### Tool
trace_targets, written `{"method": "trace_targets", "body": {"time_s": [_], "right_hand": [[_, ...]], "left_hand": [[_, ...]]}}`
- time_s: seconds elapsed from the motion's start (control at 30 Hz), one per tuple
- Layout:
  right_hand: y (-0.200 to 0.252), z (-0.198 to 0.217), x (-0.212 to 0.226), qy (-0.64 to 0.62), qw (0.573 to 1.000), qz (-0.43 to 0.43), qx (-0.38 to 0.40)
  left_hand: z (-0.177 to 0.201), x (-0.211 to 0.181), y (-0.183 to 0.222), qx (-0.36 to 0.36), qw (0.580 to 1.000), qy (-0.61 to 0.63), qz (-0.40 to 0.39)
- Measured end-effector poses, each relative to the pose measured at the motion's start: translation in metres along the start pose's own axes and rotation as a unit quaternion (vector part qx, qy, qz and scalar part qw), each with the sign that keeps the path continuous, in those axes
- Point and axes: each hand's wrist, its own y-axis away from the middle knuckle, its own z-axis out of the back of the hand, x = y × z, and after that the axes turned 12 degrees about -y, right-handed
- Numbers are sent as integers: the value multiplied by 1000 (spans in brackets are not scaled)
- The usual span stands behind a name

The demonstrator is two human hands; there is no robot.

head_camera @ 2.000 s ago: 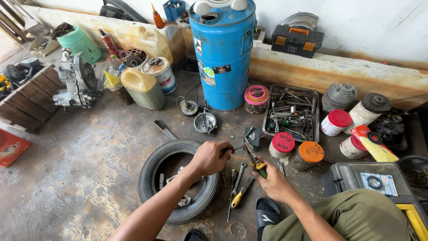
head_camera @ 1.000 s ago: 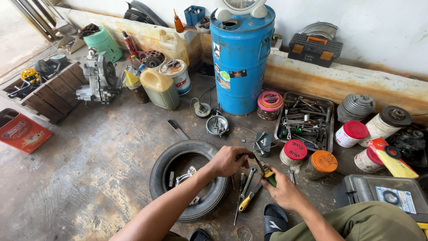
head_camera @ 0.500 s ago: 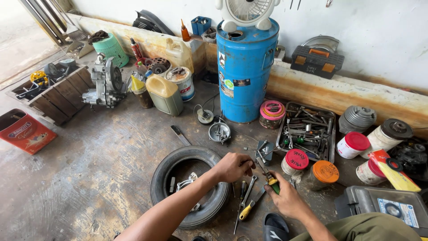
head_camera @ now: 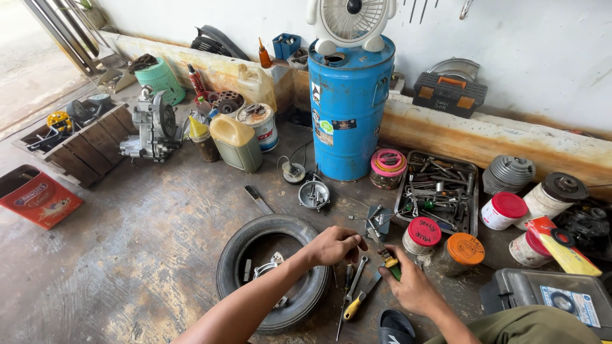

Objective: Repairing and adjusting a motorcycle cable using pliers while working on a wheel assembly on the floor.

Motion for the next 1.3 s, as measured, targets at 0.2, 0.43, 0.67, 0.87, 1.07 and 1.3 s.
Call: {"method": "trace_targets", "body": {"time_s": [0.2,0.43,0.67,0.87,1.07,1.3], "right_hand": [[-7,-3,-12,-56,998,-9,14],[-15,-8,-28,-42,999,27,-1],[-17,-8,-33,-62,995,73,-8],[-10,-8,-25,-37,994,98,-18],[-10,-7,-24,-25,992,120,-31],[-10,-6,-26,-49,991,125,-25]], "left_hand": [[1,3,-3,20,999,21,13],[0,5,-2,-15,999,-28,-19],[2,8,1,13,995,91,-26],[-1,27,-8,46,989,140,-29],[-2,27,-8,33,992,120,-22],[2,13,-1,13,998,58,6]]}}
